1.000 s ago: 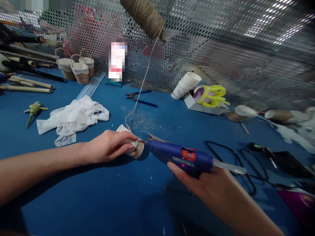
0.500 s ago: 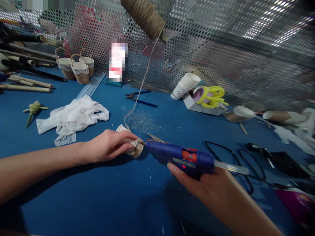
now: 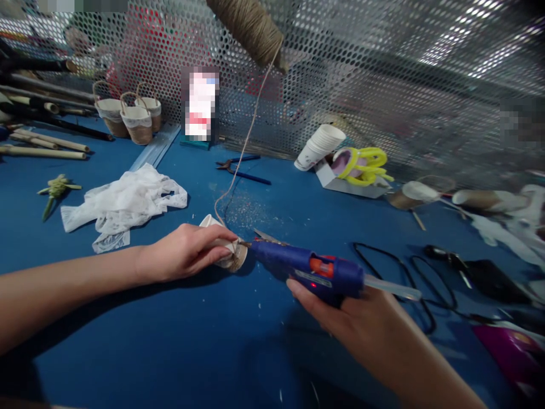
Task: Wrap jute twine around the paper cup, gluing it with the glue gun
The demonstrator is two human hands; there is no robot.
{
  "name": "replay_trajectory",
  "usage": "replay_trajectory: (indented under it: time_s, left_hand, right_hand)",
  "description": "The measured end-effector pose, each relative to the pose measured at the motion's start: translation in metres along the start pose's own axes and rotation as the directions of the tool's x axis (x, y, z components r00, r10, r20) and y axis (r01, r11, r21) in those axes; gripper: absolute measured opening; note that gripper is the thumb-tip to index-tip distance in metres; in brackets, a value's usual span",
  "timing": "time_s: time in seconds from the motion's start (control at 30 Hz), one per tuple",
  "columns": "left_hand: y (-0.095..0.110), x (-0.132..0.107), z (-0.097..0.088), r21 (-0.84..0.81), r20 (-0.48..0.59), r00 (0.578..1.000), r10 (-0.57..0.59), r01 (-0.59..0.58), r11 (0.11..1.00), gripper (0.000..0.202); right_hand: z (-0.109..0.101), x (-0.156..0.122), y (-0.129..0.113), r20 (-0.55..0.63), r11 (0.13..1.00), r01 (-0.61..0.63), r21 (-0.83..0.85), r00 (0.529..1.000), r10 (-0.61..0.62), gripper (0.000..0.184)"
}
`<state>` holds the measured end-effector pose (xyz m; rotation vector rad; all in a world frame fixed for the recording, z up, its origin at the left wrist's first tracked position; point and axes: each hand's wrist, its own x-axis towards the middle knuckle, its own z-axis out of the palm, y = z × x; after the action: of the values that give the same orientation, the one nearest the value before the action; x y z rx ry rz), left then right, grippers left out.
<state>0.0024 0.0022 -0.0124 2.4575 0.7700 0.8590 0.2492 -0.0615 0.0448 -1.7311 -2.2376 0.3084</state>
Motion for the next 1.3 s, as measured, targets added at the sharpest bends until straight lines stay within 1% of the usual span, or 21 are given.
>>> replay_trajectory:
  time_s: [0.1,0.2,0.3,0.43,0.53,0.6,0.73,0.83,0.9,1.07,1.2,1.3]
  left_hand:
    - [0.000,0.000,0.000,0.005,-0.008,1.000,0.002,-0.002,1.000,0.021]
    - [0.000,0.000,0.000,-0.004,-0.005,1.000,0.001,-0.001,1.000,0.021]
    - [0.001,0.001,0.000,-0.014,-0.002,1.000,-0.023,0.022,1.000,0.021]
    - [0.002,0.002,-0.001,-0.015,0.005,0.999,-0.038,0.038,0.999,0.021]
    - [0.004,0.002,-0.003,-0.014,0.016,0.999,-0.037,0.037,0.999,0.022]
    - [0.004,0.003,-0.004,-0.008,0.015,1.000,-0.027,0.028,1.000,0.022]
    - [0.004,0.002,-0.005,0.005,0.014,1.000,-0.008,0.008,1.000,0.023]
    - [0.004,0.003,-0.005,0.031,0.008,1.000,0.000,0.000,1.000,0.023]
    - [0.004,0.003,-0.005,0.048,0.005,1.000,0.006,-0.006,0.999,0.022]
    - [0.005,0.004,-0.005,0.040,-0.006,1.000,0.023,-0.023,0.999,0.022]
    - [0.005,0.004,-0.004,0.027,-0.001,1.000,0.012,-0.012,1.000,0.022]
    - [0.005,0.005,-0.004,0.028,-0.003,1.000,0.006,-0.006,1.000,0.022]
  right_hand:
    - [0.001,-0.001,0.001,0.044,1.000,0.027,-0.004,0.999,-0.027,0.031]
    - [0.003,-0.001,0.000,0.014,0.999,0.027,-0.020,1.000,-0.027,0.034]
    - [0.004,-0.002,-0.001,-0.016,0.999,0.030,-0.013,0.999,-0.030,0.033]
    - [0.001,-0.004,0.000,0.031,0.998,0.054,0.017,0.998,-0.055,0.031]
    - [0.000,-0.004,0.004,0.102,0.999,0.018,0.045,0.995,-0.023,0.031]
    - [0.000,-0.003,0.004,0.143,0.998,-0.012,0.065,0.990,0.002,0.035]
    - [0.001,0.000,-0.001,0.127,0.997,-0.077,0.009,0.989,0.075,0.045]
    - [0.000,0.001,-0.004,0.148,0.993,-0.110,-0.038,0.982,0.114,0.050]
    - [-0.001,0.000,-0.005,0.175,0.995,-0.098,-0.014,0.980,0.099,0.048]
    - [-0.004,0.000,-0.008,0.164,1.000,-0.027,0.000,0.986,0.027,0.045]
    - [-0.005,-0.001,-0.008,0.187,0.997,-0.036,0.075,0.982,0.022,0.039]
    - [-0.004,-0.001,-0.007,0.159,0.993,-0.038,0.113,0.987,0.020,0.036]
